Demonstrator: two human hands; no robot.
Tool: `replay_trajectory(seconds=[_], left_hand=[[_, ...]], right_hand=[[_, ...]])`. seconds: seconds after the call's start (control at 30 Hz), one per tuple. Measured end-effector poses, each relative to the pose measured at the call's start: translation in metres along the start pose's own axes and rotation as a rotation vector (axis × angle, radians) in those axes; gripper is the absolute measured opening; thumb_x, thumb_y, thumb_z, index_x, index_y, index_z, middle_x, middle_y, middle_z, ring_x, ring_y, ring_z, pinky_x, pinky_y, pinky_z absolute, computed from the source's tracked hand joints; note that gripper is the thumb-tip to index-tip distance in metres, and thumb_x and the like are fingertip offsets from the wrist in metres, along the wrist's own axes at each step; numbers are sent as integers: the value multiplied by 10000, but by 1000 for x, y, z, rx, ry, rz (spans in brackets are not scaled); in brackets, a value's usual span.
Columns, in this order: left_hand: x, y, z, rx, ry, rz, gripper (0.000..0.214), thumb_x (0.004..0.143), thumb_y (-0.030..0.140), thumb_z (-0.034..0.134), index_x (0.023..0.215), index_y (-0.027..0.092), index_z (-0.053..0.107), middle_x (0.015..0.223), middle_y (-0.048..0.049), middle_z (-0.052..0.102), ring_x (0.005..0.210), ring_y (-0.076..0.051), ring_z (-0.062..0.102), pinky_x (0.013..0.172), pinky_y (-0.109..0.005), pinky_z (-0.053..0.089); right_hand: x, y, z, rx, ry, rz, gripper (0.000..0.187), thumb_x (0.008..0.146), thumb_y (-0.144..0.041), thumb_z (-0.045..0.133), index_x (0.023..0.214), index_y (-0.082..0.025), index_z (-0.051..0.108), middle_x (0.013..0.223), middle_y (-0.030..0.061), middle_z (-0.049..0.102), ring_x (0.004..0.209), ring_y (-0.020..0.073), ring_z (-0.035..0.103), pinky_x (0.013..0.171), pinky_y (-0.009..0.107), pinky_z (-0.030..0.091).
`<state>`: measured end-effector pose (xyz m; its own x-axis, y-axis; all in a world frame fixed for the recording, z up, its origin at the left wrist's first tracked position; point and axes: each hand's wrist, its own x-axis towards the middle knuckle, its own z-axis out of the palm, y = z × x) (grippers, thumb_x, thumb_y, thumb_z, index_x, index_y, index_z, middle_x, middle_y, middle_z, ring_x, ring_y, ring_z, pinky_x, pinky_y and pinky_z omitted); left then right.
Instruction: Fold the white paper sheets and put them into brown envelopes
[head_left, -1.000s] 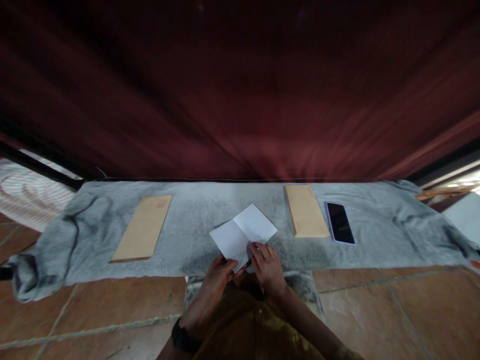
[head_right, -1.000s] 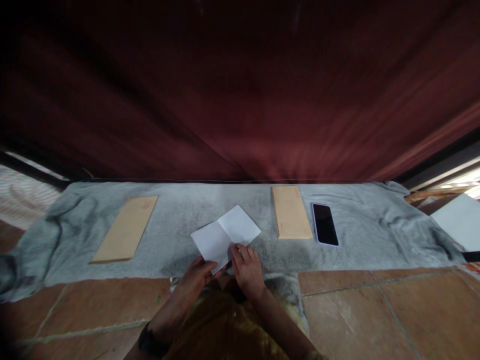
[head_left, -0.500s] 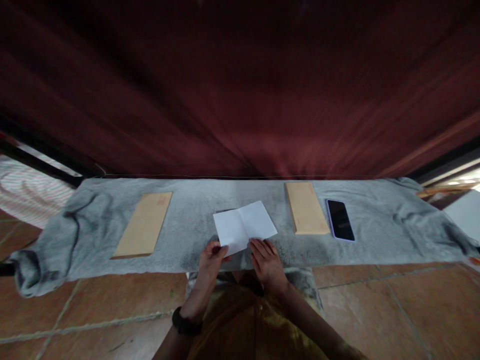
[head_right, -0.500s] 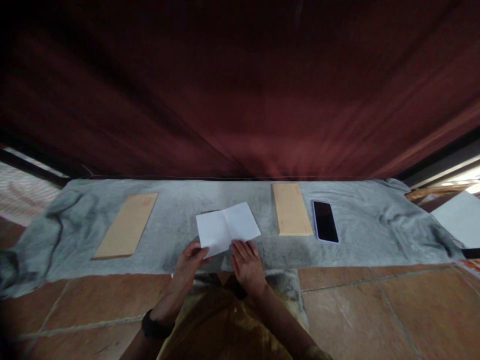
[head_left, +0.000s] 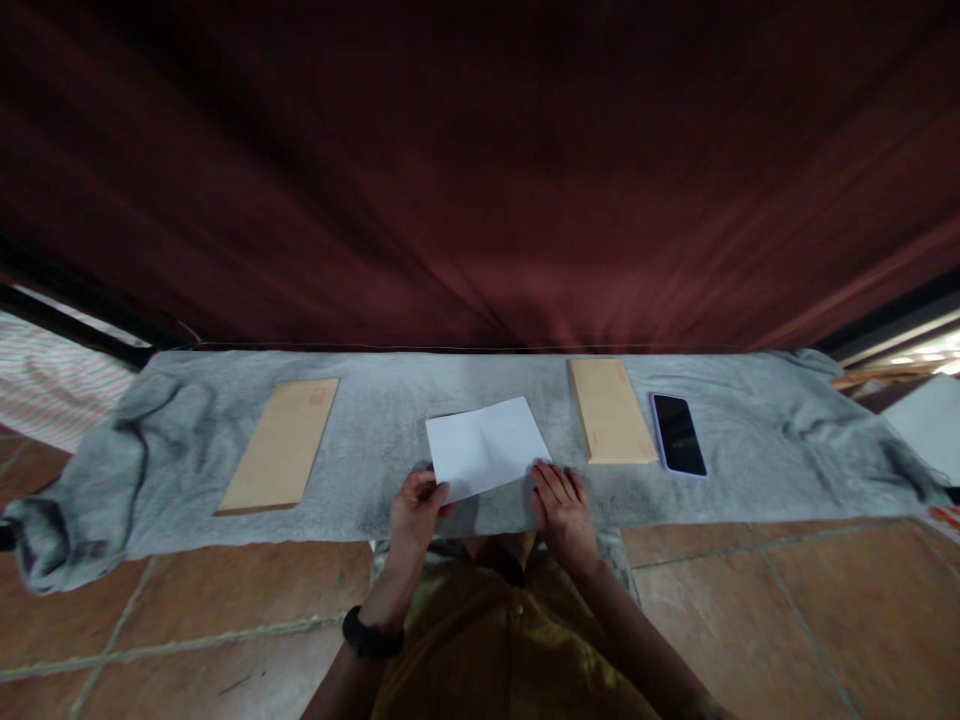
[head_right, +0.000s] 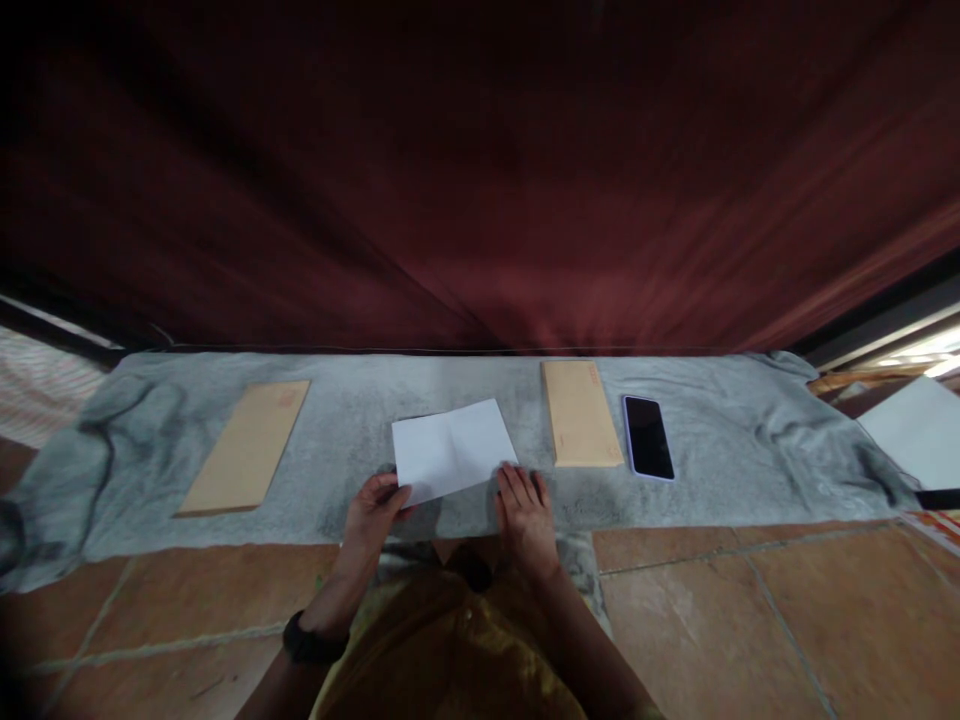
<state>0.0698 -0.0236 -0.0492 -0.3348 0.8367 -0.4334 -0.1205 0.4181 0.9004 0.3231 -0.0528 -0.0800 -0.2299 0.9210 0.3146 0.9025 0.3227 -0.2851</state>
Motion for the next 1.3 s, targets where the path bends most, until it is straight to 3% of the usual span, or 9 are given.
replay_trajectory(seconds=[0.23, 0.33, 0.43, 0.5, 0.6, 0.67, 0.77, 1.07, 1.3], left_hand=[[4, 2, -3, 129, 24, 80, 454, 641, 391, 767, 1008, 214, 569, 713, 30, 635, 569, -166, 626, 539, -295, 527], [2, 3, -5, 444, 124, 341, 412, 764, 340, 678, 1134, 186, 586, 781, -7, 644, 687, -209, 655, 680, -379, 570], [-8, 1, 2, 739, 234, 677, 371, 886, 281, 556, 1232, 149, 583, 1060, -134, 671, 1025, -293, 657, 918, -501, 540], [-20, -5, 13, 871, 166, 853, 388, 951, 235, 468, 1319, 145, 552, 1297, -186, 616, 1265, -307, 563, 1041, -511, 485], [-40, -20, 32, 1088, -109, 994, 470, 997, 232, 418, 1461, 173, 454, 1522, -133, 495, 1461, -268, 390, 1178, -487, 379], [-49, -30, 41, 1202, -189, 1014, 509, 1010, 262, 405, 1511, 171, 399, 1554, -114, 470, 1480, -257, 368, 1207, -495, 340], [-53, -37, 42, 1300, -186, 993, 547, 1014, 317, 413, 1528, 133, 377, 1568, -129, 448, 1487, -260, 358, 1221, -500, 318], [-47, -33, 9, 1411, -107, 971, 609, 1010, 380, 428, 1545, 100, 349, 1583, -162, 405, 1501, -266, 323, 1233, -496, 284], [-57, -38, 2, 1472, -73, 896, 679, 990, 394, 445, 1558, 51, 301, 1614, -184, 329, 1532, -281, 235, 1251, -508, 231]], right_hand=[[-2, 18, -1, -67, 51, 39, 457, 1027, -218, 434, 1477, -152, 483, 1447, 124, 581, 1373, 257, 486, 1197, 480, 277], [-1, 13, 2, -81, 85, 19, 473, 1023, -223, 443, 1486, -125, 463, 1493, 135, 533, 1419, 276, 431, 1193, 502, 290], [1, 0, 4, -56, 73, -40, 471, 1029, -241, 431, 1486, -132, 459, 1524, 119, 501, 1452, 274, 389, 1201, 511, 289], [4, -10, 5, -22, 32, -97, 465, 1032, -246, 414, 1483, -150, 469, 1533, 103, 492, 1456, 262, 387, 1214, 505, 279], [7, -22, 4, 29, -38, -170, 463, 1028, -252, 411, 1475, -159, 486, 1545, 90, 479, 1452, 252, 394, 1230, 493, 260], [9, -25, 4, 44, -66, -179, 459, 1025, -242, 412, 1468, -159, 496, 1533, 91, 494, 1444, 251, 406, 1234, 497, 247], [9, -24, 2, 42, -82, -148, 447, 1025, -230, 418, 1458, -169, 510, 1509, 97, 522, 1425, 246, 434, 1231, 496, 245], [6, -10, -1, 11, -69, -117, 464, 1042, -244, 405, 1498, -174, 456, 1532, 100, 494, 1419, 249, 444, 1221, 486, 251], [3, 2, -2, -31, -64, -97, 471, 1052, -252, 374, 1509, -158, 435, 1530, 115, 494, 1423, 264, 430, 1208, 492, 250]])
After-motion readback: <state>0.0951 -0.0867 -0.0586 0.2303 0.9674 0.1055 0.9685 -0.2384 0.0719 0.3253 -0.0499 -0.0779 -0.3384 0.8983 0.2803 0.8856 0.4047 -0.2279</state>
